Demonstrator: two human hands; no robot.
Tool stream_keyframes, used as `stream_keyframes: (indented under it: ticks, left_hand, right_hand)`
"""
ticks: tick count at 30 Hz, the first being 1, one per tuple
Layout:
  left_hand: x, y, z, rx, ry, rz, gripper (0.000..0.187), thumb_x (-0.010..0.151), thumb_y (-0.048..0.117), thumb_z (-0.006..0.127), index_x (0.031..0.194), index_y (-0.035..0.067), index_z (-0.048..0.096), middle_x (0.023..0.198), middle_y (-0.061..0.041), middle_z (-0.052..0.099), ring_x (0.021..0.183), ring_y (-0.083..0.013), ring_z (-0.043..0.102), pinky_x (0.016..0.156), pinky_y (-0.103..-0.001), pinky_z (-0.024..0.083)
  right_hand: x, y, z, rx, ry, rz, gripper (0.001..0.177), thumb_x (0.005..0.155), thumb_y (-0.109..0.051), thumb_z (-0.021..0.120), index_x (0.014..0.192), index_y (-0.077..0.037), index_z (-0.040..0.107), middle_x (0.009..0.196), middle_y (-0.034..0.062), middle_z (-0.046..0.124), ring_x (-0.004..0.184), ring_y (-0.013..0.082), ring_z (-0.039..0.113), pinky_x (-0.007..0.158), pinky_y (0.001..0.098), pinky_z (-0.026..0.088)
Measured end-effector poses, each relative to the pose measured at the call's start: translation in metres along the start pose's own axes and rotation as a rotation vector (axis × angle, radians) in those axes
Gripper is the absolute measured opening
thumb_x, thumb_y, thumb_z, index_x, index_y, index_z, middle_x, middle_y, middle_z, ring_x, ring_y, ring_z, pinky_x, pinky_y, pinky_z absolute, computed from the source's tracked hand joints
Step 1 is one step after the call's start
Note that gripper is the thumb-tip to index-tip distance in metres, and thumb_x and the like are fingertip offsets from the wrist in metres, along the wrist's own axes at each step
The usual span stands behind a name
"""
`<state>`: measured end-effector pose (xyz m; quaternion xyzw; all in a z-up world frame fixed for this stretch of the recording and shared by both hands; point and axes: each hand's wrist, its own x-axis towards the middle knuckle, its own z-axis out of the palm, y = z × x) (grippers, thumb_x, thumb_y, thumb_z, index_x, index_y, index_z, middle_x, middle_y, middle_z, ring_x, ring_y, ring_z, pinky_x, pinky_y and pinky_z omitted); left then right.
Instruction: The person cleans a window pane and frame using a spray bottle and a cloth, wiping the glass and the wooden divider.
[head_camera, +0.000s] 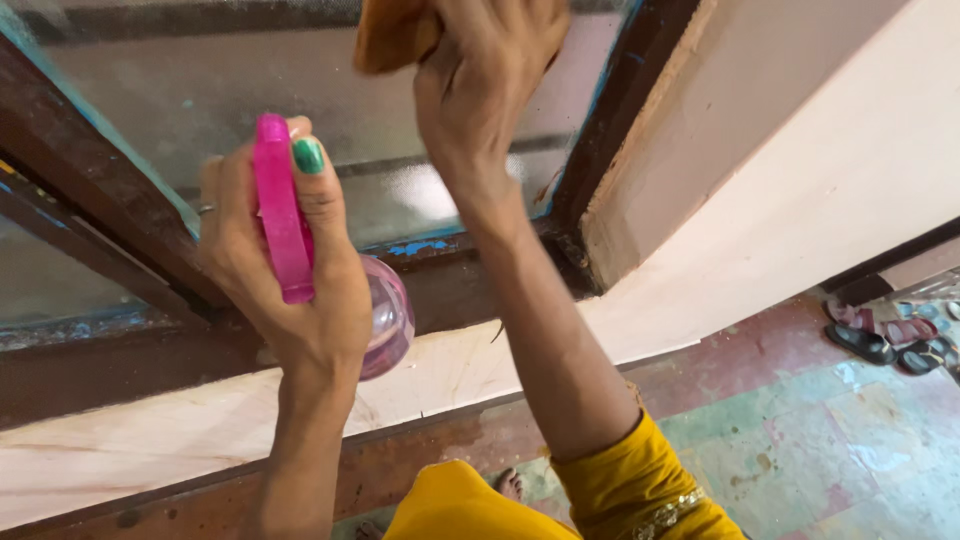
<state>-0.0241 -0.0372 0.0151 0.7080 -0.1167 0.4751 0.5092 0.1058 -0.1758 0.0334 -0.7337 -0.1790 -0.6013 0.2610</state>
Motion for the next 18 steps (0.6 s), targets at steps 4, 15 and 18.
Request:
stream_keyframes:
  ticks: [4, 15, 18]
  left_hand:
    - [-0.001, -0.006, 0.009, -0.032, -0.021, -0.08, 0.044, 0.119, 0.043, 0.054, 0.118, 0.002, 0.07, 0.094, -0.004, 0.059, 0.08, -0.0112, 0.058, 0.071, -0.03, 0.046]
    - [0.004, 0.012, 0.013, -0.058, 0.059, -0.038, 0.044, 0.117, 0.042, 0.054, 0.117, 0.0, 0.067, 0.096, -0.006, 0.061, 0.083, -0.0128, 0.062, 0.074, -0.03, 0.049]
    - [0.007, 0.013, 0.007, -0.116, 0.037, -0.096, 0.04, 0.112, 0.039, 0.056, 0.118, 0.001, 0.068, 0.098, -0.006, 0.06, 0.08, -0.013, 0.061, 0.067, -0.027, 0.049]
  right_hand:
    - [0.0, 0.005, 0.002, -0.049, 0.026, 0.045, 0.032, 0.088, 0.005, 0.06, 0.114, -0.012, 0.067, 0.11, 0.0063, 0.063, 0.114, 0.0309, 0.056, 0.1, 0.0423, 0.039]
    - [-0.03, -0.017, -0.001, -0.001, -0.012, 0.01, 0.04, 0.102, 0.002, 0.055, 0.137, -0.013, 0.064, 0.144, 0.0008, 0.062, 0.139, 0.0222, 0.048, 0.112, 0.0425, 0.032]
    - [0.008, -0.011, 0.009, -0.125, -0.068, 0.144, 0.029, 0.09, -0.001, 0.063, 0.112, -0.015, 0.075, 0.117, 0.0066, 0.068, 0.128, 0.0273, 0.056, 0.107, 0.0378, 0.039]
